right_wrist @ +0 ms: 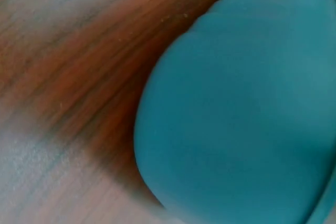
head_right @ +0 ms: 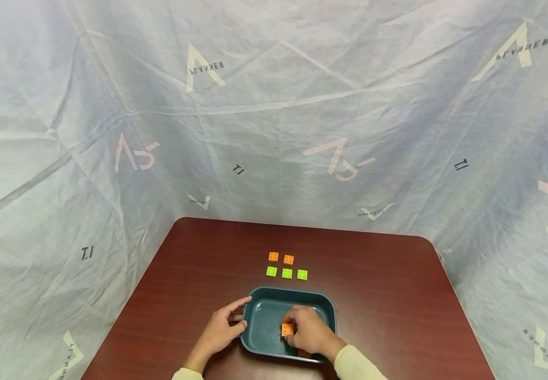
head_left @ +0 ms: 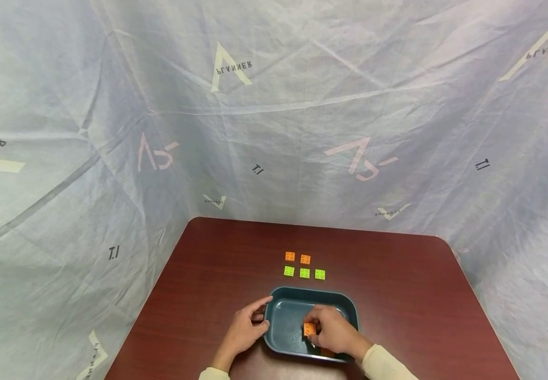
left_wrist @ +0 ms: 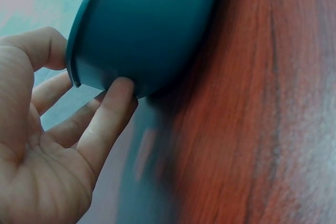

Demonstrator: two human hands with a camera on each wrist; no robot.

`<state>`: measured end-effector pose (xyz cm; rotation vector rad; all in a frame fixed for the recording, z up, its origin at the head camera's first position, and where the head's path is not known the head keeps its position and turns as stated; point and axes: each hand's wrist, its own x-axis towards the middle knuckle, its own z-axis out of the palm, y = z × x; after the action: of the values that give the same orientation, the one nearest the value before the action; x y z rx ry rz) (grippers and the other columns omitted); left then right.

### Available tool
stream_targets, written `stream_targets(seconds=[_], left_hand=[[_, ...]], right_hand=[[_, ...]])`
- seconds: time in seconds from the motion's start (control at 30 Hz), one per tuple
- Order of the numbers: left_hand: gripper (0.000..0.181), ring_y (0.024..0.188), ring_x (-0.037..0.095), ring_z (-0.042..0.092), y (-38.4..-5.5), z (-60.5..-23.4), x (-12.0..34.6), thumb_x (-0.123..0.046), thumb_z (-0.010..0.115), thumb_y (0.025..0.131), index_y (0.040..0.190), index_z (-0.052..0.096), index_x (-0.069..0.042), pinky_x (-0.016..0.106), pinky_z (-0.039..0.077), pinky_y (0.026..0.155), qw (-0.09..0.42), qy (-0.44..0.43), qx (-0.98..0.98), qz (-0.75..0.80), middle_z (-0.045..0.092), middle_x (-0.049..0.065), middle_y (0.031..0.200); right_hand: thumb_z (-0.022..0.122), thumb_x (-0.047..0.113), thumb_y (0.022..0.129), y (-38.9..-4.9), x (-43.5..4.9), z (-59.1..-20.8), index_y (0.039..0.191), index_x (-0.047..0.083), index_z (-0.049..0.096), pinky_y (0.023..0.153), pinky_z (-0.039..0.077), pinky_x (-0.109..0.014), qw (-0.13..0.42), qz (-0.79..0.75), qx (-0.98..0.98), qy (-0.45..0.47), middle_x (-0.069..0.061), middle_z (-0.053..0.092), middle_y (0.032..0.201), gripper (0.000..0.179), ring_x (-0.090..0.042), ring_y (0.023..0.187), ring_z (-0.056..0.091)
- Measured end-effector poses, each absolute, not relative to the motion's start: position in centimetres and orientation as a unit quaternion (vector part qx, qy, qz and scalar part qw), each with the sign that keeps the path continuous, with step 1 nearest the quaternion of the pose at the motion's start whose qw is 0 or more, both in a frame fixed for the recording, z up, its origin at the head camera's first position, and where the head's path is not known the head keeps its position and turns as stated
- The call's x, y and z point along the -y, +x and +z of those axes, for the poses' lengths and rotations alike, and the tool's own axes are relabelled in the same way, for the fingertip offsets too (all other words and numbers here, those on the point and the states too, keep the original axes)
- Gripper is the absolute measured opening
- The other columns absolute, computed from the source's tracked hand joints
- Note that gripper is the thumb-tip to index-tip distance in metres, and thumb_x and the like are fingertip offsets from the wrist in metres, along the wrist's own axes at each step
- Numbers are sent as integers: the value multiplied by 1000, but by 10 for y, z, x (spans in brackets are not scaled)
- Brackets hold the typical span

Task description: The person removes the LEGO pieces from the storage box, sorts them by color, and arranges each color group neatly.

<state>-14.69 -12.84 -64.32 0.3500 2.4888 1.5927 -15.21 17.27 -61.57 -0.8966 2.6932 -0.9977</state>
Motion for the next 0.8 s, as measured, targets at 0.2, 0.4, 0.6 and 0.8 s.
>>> stream_targets(seconds=[0.2, 0.4, 0.6, 0.8], left_hand=[[61, 112, 25, 74, -148, -643, 129, -14, 74, 93, 151, 60, -28, 31, 61, 86, 83, 116, -832, 537, 69, 11, 135], [61, 112, 24, 74, -148, -642, 129, -12, 74, 93, 151, 60, -27, 29, 60, 86, 83, 117, -829, 540, 69, 11, 135], [61, 111, 24, 74, -148, -642, 128, -12, 74, 93, 151, 61, -27, 27, 60, 85, 82, 116, -827, 544, 69, 11, 134], [61, 111, 26, 74, -147, -642, 128, -11, 74, 93, 151, 61, -25, 25, 59, 84, 81, 119, -826, 545, 69, 13, 134]], right_hand=[[89, 14, 81, -154, -175, -607, 110, 9, 81, 65, 51, -20, 75, -346, -892, -281, 10, 68, 93, 30, 0, 77, 59], [88, 12, 83, -156, -180, -597, 115, 6, 79, 66, 53, -21, 75, -361, -889, -271, 7, 69, 97, 33, 1, 78, 61], [87, 11, 83, -158, -184, -590, 114, 6, 79, 70, 58, -22, 58, -360, -890, -273, 5, 72, 102, 32, -1, 82, 66], [87, 13, 84, -161, -186, -584, 114, 9, 79, 73, 60, -23, 52, -353, -895, -267, 4, 73, 106, 32, -1, 86, 70]])
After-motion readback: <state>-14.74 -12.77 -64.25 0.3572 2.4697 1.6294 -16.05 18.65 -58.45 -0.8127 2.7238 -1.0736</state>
